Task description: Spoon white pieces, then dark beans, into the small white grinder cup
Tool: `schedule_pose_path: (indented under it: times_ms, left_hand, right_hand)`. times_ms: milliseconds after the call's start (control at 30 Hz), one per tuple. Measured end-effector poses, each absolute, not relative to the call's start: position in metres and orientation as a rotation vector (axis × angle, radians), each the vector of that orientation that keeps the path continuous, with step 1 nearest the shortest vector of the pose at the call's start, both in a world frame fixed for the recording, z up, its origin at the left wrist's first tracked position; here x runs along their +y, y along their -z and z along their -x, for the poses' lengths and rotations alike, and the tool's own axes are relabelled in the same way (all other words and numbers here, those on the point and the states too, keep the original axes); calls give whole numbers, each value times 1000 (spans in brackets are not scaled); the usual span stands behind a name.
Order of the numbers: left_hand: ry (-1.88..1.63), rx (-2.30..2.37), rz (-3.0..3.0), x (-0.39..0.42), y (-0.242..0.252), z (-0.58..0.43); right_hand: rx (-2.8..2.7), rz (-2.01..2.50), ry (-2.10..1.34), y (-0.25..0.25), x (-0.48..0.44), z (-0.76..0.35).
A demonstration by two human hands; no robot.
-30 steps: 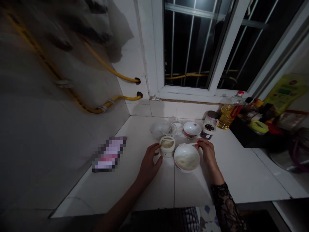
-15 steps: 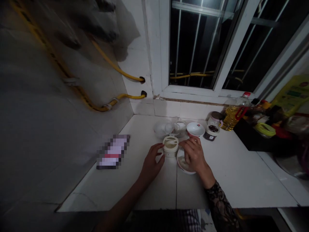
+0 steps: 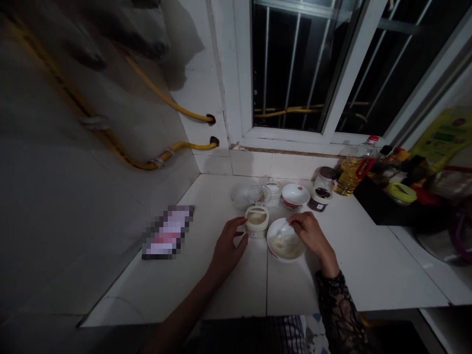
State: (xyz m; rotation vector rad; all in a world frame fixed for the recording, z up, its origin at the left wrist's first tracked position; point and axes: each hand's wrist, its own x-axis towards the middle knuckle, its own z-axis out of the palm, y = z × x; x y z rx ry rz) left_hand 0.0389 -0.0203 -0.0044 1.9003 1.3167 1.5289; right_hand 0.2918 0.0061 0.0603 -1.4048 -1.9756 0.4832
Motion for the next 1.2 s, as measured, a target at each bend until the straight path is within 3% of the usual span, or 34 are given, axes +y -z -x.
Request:
schedule_pose_path:
  times_ms: [300,1200]
  left_hand:
    - [-1532,1311,-1895,-20,3,-38]
    - [-1503,1315,-1900,-19,6,-37]
  right_hand:
    - [-1617,1428,-844,-60,8,-288]
    - [-1214,1307,-904,-70,16,-290]
